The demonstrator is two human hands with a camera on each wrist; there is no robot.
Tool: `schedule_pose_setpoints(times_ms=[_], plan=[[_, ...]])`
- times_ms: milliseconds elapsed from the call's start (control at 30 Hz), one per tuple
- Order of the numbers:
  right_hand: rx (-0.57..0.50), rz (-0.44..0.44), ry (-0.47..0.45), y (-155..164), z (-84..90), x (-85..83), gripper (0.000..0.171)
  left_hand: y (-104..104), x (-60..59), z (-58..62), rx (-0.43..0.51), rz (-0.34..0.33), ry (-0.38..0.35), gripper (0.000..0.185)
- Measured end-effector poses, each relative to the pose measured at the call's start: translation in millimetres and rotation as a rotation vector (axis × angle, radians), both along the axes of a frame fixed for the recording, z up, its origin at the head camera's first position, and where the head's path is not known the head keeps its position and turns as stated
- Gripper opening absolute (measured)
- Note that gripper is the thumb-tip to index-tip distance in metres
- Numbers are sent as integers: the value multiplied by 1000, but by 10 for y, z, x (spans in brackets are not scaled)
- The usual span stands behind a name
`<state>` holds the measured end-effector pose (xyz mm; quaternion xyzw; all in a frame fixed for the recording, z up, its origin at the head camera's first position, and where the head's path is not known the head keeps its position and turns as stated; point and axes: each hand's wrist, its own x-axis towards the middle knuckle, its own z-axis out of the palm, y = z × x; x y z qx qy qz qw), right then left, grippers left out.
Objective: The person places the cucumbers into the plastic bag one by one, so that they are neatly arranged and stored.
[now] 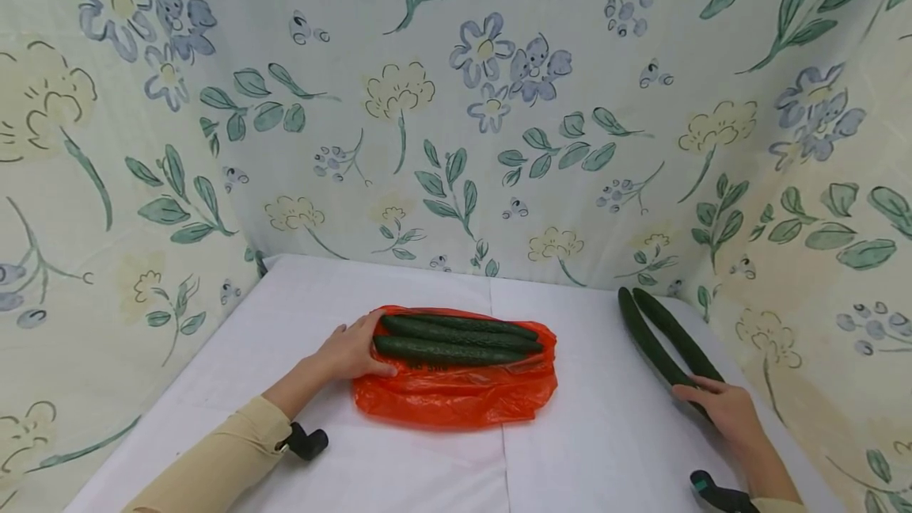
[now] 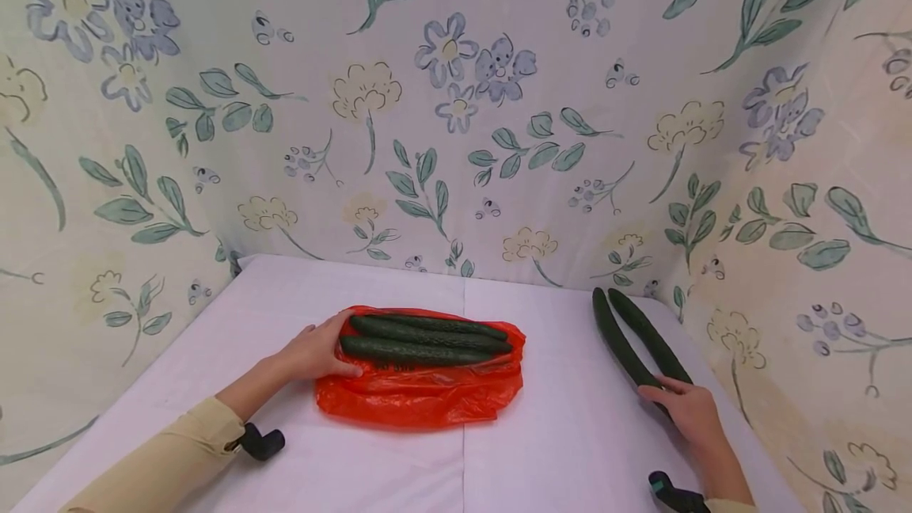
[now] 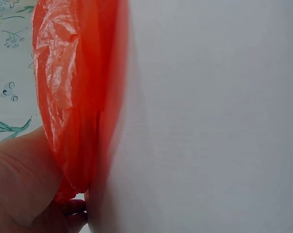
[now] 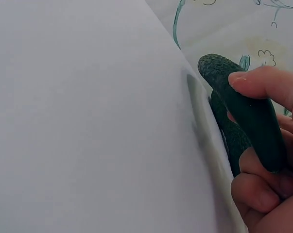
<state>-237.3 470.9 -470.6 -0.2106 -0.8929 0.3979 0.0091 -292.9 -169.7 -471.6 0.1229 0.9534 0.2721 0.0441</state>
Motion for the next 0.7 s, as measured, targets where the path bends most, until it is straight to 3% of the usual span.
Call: schedule_pose_setpoints(times_ms=[467,700], plan=[[16,163,-24,-222,242,-49,103,-10,6,-29,-33,-7,4,115],[42,253,-1,-408,375,-70,95,-30,-2,-54,-25,-16,12,116]])
